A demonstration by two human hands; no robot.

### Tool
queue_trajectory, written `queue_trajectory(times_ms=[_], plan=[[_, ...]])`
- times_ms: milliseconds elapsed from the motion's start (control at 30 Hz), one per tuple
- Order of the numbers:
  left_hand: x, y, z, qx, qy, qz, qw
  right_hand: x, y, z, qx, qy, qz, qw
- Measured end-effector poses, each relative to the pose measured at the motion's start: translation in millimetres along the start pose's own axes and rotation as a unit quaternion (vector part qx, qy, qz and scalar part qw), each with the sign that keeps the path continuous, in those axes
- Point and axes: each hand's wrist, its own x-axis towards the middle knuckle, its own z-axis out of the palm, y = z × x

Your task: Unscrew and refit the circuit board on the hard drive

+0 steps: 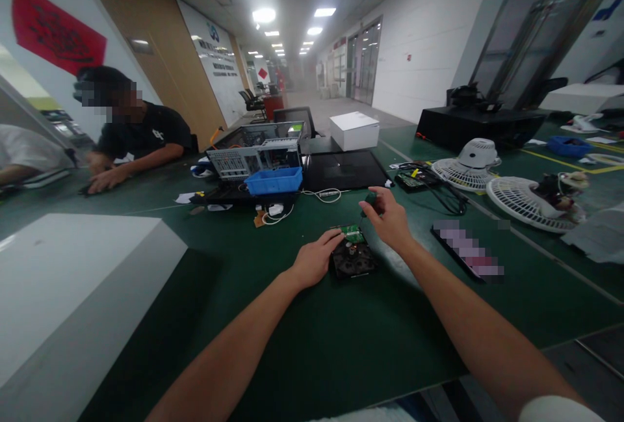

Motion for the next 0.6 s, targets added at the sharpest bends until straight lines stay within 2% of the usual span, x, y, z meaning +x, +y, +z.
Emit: queue_trajectory(times_ms=[133, 433, 600], plan=[[4.6, 1.8, 3.0, 0.04, -0.017, -0.044, 0.998, -1.6, -2.8, 0.2, -0.012, 0.003, -0.022, 1.0], [4.8, 3.8, 3.7, 0.051, -0.024, -0.073, 0.996, -1.5, 1.1, 0.1, -0.055, 0.014, -0.089, 0.994], [4.5, 3.9, 3.3, 0.048, -0.021, -0.07, 0.996, -1.9, 2.9, 2.3, -0.039, 0.024, -0.074, 0.996]])
